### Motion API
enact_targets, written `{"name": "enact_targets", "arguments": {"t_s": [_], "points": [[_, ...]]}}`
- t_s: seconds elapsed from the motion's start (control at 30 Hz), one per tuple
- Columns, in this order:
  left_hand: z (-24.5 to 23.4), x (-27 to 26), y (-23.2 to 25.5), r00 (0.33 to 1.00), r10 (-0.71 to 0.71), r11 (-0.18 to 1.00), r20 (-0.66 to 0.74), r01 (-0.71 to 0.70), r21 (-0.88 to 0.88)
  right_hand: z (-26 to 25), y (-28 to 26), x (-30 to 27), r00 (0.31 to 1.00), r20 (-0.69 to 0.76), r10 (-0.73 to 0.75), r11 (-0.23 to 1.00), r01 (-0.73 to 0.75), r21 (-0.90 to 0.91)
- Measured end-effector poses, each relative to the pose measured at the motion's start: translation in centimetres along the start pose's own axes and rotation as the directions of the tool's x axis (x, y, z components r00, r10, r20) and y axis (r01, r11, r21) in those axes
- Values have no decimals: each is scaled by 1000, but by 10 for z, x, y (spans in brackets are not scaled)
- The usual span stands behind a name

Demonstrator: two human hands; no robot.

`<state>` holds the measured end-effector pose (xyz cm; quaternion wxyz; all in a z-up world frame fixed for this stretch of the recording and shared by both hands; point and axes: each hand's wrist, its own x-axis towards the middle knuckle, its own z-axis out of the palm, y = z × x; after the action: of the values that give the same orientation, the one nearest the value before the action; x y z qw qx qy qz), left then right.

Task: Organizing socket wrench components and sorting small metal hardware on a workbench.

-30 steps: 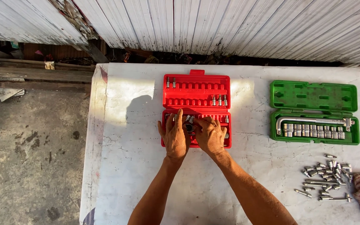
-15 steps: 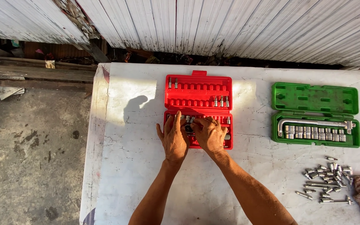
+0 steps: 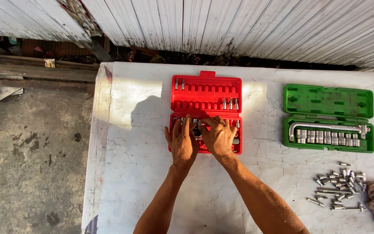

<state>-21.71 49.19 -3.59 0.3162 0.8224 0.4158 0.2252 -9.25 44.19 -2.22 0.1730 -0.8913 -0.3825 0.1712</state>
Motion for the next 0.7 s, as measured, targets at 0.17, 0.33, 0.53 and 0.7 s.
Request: {"name": "enact_targets", "arguments": {"t_s": [0.17,0.33,0.53,0.7], "points": [[11,-3,-9,1000,-14,1000,23,13,22,9,9,6,998,49,51,999,-52,17],[16,-3,-12,996,87,995,3,-87,55,14,16,10,994,64,87,996,-86,-15],[10,-1,-9,991,137,984,8,-137,112,9,15,5,997,60,37,999,-36,-13],[7,4,-9,982,188,970,10,-187,155,15,24,7,996,73,55,998,-56,12]]}}
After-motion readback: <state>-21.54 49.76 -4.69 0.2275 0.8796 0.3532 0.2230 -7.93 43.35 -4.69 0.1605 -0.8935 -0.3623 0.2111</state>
